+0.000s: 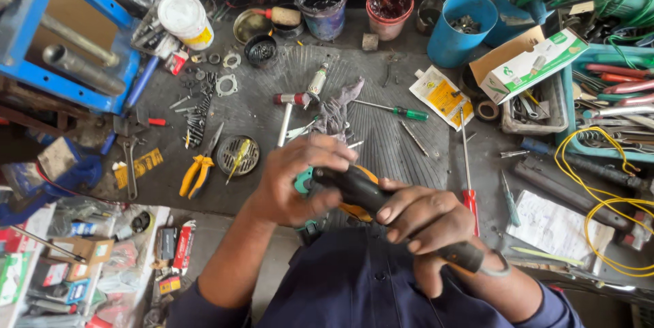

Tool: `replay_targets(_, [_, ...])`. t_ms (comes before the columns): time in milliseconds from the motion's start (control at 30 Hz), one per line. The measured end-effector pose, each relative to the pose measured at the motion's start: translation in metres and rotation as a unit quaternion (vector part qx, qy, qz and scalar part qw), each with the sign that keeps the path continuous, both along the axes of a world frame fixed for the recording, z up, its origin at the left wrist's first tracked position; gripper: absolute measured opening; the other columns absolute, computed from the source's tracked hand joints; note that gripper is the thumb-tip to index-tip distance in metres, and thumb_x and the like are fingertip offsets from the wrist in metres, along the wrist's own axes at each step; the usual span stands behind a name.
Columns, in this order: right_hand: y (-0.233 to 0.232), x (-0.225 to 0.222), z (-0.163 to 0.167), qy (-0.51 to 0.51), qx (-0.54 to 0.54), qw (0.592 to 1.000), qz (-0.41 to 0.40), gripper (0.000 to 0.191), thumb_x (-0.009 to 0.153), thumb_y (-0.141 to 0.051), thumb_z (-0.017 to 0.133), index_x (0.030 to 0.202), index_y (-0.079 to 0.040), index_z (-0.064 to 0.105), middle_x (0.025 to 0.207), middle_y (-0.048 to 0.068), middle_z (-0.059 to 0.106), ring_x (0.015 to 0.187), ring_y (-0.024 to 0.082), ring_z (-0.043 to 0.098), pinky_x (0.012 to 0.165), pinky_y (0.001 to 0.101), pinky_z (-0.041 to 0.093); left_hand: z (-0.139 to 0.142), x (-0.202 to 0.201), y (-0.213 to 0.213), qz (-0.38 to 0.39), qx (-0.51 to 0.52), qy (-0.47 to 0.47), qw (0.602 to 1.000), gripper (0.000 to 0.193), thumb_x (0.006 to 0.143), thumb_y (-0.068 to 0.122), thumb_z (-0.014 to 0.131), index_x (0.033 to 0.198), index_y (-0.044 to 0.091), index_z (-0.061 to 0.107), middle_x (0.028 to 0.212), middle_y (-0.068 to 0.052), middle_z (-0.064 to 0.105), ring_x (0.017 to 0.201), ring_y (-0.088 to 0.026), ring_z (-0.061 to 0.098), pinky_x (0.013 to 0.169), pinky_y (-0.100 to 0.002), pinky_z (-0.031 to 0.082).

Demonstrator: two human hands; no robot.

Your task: The person handles a rotary hammer power tool on a cluttered workbench, turning it over and opening its side covers to look inside. They then pick up a cordless drill, plug a cord into a power strip, handle small parts and a box, and wipe the rotary hammer with a rag.

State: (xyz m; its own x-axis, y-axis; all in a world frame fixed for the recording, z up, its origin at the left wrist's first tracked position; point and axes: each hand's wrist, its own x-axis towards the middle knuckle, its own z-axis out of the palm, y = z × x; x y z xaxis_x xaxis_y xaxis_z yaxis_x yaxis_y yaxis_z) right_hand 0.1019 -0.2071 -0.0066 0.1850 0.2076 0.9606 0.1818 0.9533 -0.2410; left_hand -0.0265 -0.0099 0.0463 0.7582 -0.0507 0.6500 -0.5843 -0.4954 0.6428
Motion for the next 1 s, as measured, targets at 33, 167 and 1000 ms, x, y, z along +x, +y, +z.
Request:
replay_targets(33, [-0.002,-0.001,-0.007,0.025,-0.02,0.998,0.046,0.045,0.083,-0.047,0.084,0.104,-0.011,0.067,0.097,0.009,0.072,0.106,0.032,0.068,0.113,0.0595,0.037,-0.008,0.0,0.002,-0.011,-0.027,0.021,0.999,0.018,0.103,0.02,0.075,0.118,0.014,0.068,0.114,-0.01,0.076,0.108,-0.023,0.078,0.096,-0.034,0.064])
replay_targets(167, [-0.004,-0.014,-0.018,0.17,-0.052,0.982,0.064,0.037,0.086,-0.044,0.082,0.101,-0.017,0.062,0.093,0.001,0.067,0.103,0.022,0.068,0.11,0.0534,0.045,-0.043,0.008,-0.015,-0.107,-0.294,0.045,0.949,0.021,0.106,0.022,0.069,0.118,0.005,0.067,0.119,-0.017,0.073,0.114,-0.026,0.073,0.101,-0.039,0.061])
replay_targets(1000, [-0.004,-0.002,-0.014,0.395,-0.275,0.876,-0.025,0.058,0.091,-0.027,0.083,0.13,-0.004,0.047,0.112,0.019,0.069,0.125,0.037,0.066,0.114,0.0524,0.051,-0.023,0.004,-0.059,0.052,-0.223,0.074,0.971,0.042,0.095,0.019,0.078,0.127,0.005,0.055,0.131,-0.013,0.066,0.122,-0.022,0.068,0.108,-0.035,0.056])
